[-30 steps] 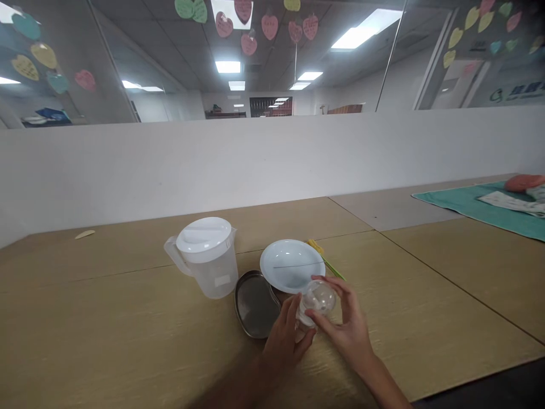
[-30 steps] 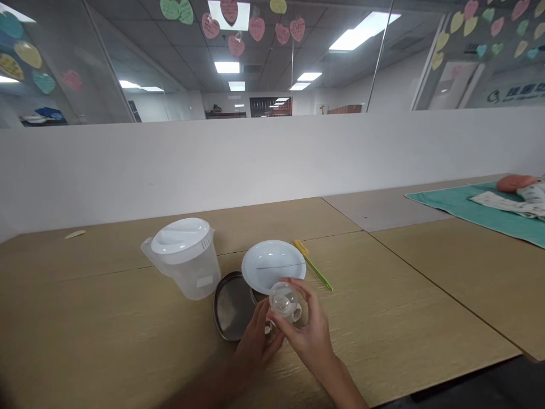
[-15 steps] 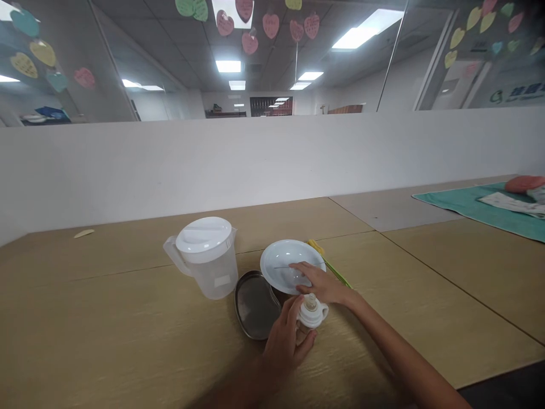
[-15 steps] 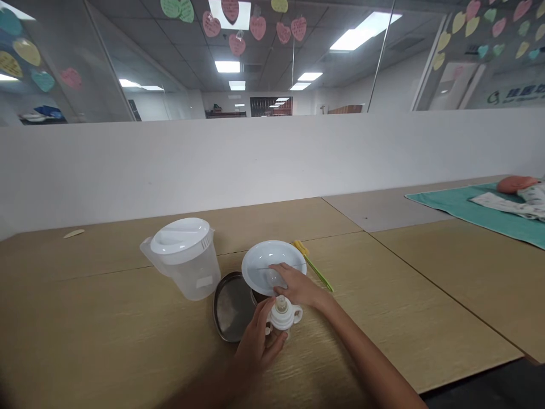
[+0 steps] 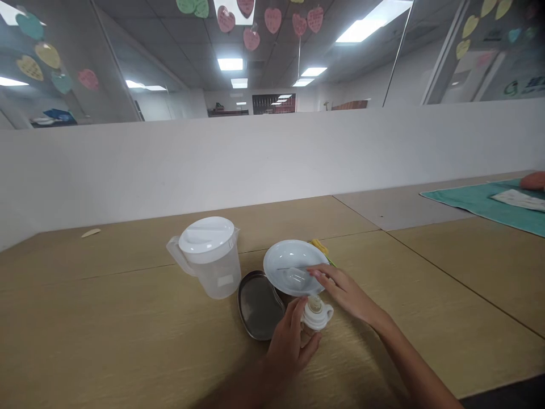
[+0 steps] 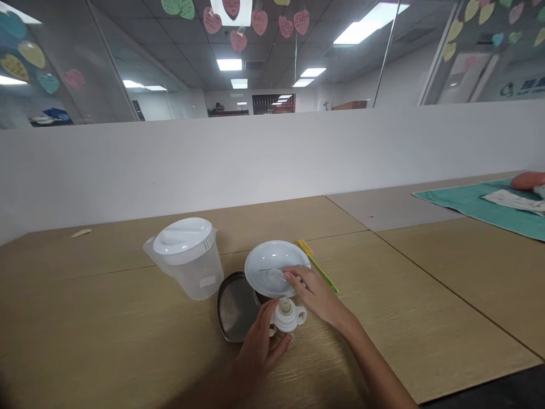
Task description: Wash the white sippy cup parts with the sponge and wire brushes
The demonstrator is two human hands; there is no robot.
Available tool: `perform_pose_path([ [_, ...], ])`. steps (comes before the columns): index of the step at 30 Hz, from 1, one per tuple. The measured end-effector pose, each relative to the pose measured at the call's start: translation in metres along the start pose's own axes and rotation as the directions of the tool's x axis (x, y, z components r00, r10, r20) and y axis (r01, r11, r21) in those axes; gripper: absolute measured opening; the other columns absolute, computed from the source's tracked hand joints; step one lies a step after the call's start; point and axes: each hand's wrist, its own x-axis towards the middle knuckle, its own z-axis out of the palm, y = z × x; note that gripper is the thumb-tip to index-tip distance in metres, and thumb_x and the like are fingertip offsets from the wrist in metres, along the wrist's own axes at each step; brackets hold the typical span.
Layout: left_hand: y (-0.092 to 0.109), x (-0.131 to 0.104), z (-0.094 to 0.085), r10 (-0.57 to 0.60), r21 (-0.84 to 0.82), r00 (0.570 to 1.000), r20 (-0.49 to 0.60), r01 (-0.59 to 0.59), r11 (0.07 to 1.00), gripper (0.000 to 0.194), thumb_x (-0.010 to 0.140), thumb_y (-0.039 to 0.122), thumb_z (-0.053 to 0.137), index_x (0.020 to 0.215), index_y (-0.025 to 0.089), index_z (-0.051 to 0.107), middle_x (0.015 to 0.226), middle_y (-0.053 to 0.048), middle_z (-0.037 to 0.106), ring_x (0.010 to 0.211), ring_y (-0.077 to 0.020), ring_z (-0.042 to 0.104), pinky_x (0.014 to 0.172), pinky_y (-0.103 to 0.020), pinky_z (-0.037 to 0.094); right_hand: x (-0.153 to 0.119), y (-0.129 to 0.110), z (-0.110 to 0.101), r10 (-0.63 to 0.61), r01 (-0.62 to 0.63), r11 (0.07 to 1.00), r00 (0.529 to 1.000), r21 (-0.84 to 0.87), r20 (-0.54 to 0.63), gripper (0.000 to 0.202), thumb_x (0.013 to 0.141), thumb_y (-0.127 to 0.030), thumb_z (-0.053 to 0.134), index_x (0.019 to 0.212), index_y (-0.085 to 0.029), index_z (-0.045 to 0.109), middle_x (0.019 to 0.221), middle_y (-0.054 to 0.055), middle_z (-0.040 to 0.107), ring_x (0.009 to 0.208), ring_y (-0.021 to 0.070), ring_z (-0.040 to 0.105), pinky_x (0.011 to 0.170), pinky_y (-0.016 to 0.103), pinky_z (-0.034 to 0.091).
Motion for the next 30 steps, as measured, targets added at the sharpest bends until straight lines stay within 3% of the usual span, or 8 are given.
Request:
perform_pose_path([
  [3, -0.003, -0.004, 0.004, -0.017, -0.042, 0.999, -0.041, 0.015, 0.999, 0.076, 0.081, 0.022, 0.055, 0.14, 0.021, 0.007, 0.131, -0.016, 0.043, 0.119, -0.0267, 0.047, 0.095, -0.045, 0.044, -0.025, -0.009, 0.009, -0.026, 0.024, 0.999, 0.999, 0.049, 0.03, 0.032, 0.086, -0.043, 0.048, 0.107, -0.022, 0.062, 0.103, 0.007, 0.064, 0.093, 0.0229, 0.059, 0.079, 0.035, 0.049],
  [6, -0.004, -0.007, 0.005, -0.011, -0.067, 1.0, -0.026, 0.009, 0.998, 0.078, 0.083, 0.022, 0.053, 0.141, 0.02, 0.001, 0.134, -0.018, 0.04, 0.122, -0.0282, 0.043, 0.096, -0.048, 0.042, -0.041, -0.002, 0.029, -0.114, 0.112, 0.993, 0.988, -0.025, -0.1, 0.038, 0.073, -0.035, 0.066, 0.109, -0.024, 0.06, 0.11, 0.008, 0.06, 0.103, 0.0254, 0.055, 0.088, 0.038, 0.045],
  [9, -0.003, -0.005, 0.001, 0.018, -0.087, 1.0, 0.001, -0.017, 0.996, 0.071, 0.085, 0.025, 0.051, 0.141, 0.019, 0.006, 0.134, -0.018, 0.041, 0.121, -0.0278, 0.045, 0.097, -0.048, 0.042, -0.048, 0.009, 0.043, -0.086, 0.094, 0.995, 0.978, 0.033, -0.188, 0.042, 0.072, -0.028, 0.067, 0.112, -0.024, 0.057, 0.113, 0.008, 0.059, 0.108, 0.025, 0.053, 0.091, 0.039, 0.044],
  [13, -0.004, -0.003, -0.004, 0.068, -0.089, 0.997, 0.03, -0.065, 0.994, 0.064, 0.087, 0.033, 0.048, 0.14, 0.02, 0.014, 0.135, -0.017, 0.042, 0.123, -0.0281, 0.044, 0.098, -0.047, 0.042, -0.052, 0.011, 0.038, 0.046, -0.016, 0.947, 0.995, 0.321, -0.088, 0.045, 0.074, -0.028, 0.065, 0.118, -0.023, 0.052, 0.118, 0.009, 0.059, 0.109, 0.0233, 0.055, 0.092, 0.037, 0.045],
  [17, -0.006, -0.004, -0.002, 0.072, -0.068, 0.995, 0.065, -0.068, 0.995, 0.066, 0.087, 0.035, 0.049, 0.139, 0.018, 0.014, 0.135, -0.018, 0.042, 0.123, -0.0291, 0.043, 0.098, -0.048, 0.042, -0.05, 0.012, 0.022, 0.05, -0.065, 0.849, 0.998, 0.525, 0.043, 0.055, 0.078, -0.03, 0.061, 0.129, -0.026, 0.042, 0.123, 0.009, 0.056, 0.112, 0.0231, 0.053, 0.093, 0.039, 0.044],
  [22, -0.004, -0.006, 0.0, 0.002, -0.039, 0.998, 0.055, 0.0, 0.999, 0.06, 0.086, 0.032, 0.05, 0.137, 0.017, 0.022, 0.131, -0.018, 0.045, 0.121, -0.0281, 0.045, 0.097, -0.048, 0.043, -0.044, 0.023, 0.019, 0.231, -0.073, 0.88, 0.929, 0.47, -0.288, 0.041, 0.084, -0.045, 0.049, 0.118, -0.023, 0.055, 0.116, 0.01, 0.061, 0.115, 0.0259, 0.051, 0.102, 0.046, 0.034],
  [26, -0.007, -0.006, 0.002, 0.061, -0.021, 0.998, 0.034, -0.061, 0.998, 0.063, 0.086, 0.031, 0.05, 0.138, 0.018, 0.017, 0.131, -0.018, 0.044, 0.12, -0.0283, 0.046, 0.095, -0.048, 0.045, -0.05, 0.014, 0.025, 0.183, -0.093, 0.844, 0.976, 0.529, -0.12, 0.044, 0.085, -0.051, 0.048, 0.118, -0.023, 0.055, 0.119, 0.011, 0.059, 0.11, 0.0254, 0.055, 0.095, 0.043, 0.042],
  [30, -0.01, -0.006, 0.004, 0.088, -0.009, 0.996, 0.033, -0.088, 0.996, 0.065, 0.086, 0.03, 0.05, 0.138, 0.019, 0.015, 0.131, -0.017, 0.044, 0.119, -0.0282, 0.047, 0.093, -0.048, 0.046, -0.054, 0.002, 0.028, 0.084, -0.003, 0.933, 0.974, 0.36, -0.209, 0.03, 0.074, -0.046, 0.065, 0.093, -0.022, 0.063, 0.111, 0.009, 0.061, 0.11, 0.0252, 0.053, 0.094, 0.039, 0.043],
])
